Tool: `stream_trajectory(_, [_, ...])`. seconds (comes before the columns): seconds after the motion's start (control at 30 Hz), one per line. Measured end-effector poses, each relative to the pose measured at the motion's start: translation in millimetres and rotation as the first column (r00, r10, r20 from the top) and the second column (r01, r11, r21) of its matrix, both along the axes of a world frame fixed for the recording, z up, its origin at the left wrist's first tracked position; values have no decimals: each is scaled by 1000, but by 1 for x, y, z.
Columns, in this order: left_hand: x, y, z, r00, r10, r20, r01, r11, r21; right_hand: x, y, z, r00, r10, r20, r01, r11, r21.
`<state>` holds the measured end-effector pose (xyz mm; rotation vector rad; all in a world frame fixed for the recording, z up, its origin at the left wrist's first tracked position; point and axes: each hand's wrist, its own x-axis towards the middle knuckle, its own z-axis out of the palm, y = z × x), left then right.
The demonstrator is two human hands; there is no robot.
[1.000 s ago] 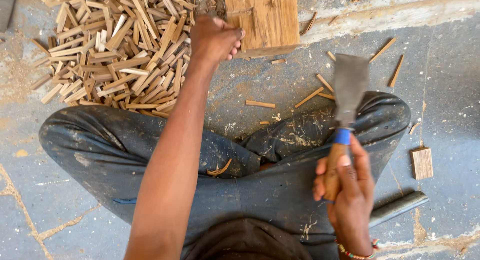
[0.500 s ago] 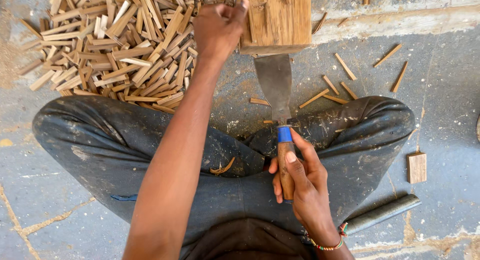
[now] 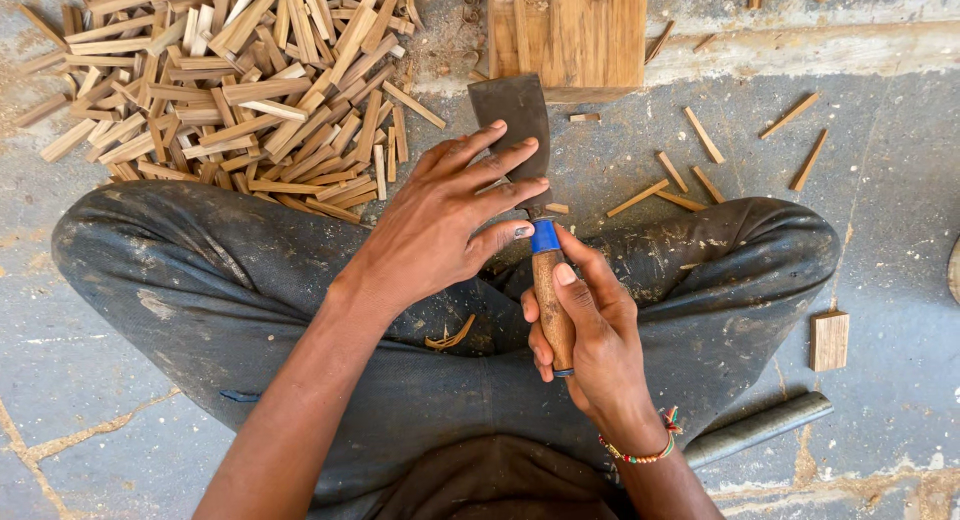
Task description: The person shapes small wood pieces using a tool while sitting on the floor, handling each piece one by one.
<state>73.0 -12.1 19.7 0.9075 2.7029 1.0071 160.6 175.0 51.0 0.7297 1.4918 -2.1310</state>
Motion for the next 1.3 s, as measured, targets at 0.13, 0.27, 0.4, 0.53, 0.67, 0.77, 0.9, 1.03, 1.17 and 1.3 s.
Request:
stream_trajectory(0.13, [-3,2,-2,1000,-10,-6,10,1000,-7,-5,0,0,1000,-6,4,6,1000,-22])
stream_trajectory(0.27, [0,8,-4,1000,-2,-12,1,998,-71,-10,-1,-1,998,5,61,-7,1000,25])
stream_trajectory(0.4, [-2,7,-13,1000,-3,21,4,999,-48,-21,-3,2,993,3,119,-7,1000,28])
stream_trajectory(0.53, [-22,1,-29,997,-22,69,22,1000,-10,-41,-8,-5,991,-20,130,19,1000,11])
stream_trajectory(0.67, [-55,-5,-36,982,-75,-174,55,992,-113,-68,-16,-30,998,-60,34,59,998,26])
stream_trajectory(0.77, [-73,-6,-35,999,-48,-20,46,996,-82,-73,-15,-34,998,2,-66,-2,1000,-5])
stream_trajectory(0.9, [-47,6,-29,989,75,-127,-66,995,74,-55,-6,-15,986,-87,-140,79,995,-61])
stream_trajectory(1.03, [-16,14,-34,888,452,-85,-411,863,292,-8,34,7,937,-244,-249,244,969,-33])
stream_trajectory(1.17, [-38,24,-49,834,539,116,-549,792,267,39,94,10,898,-321,-301,358,931,73])
stream_trajectory(1.3, [-96,52,-55,775,604,188,-626,774,95,84,129,5,885,-357,-300,437,859,266])
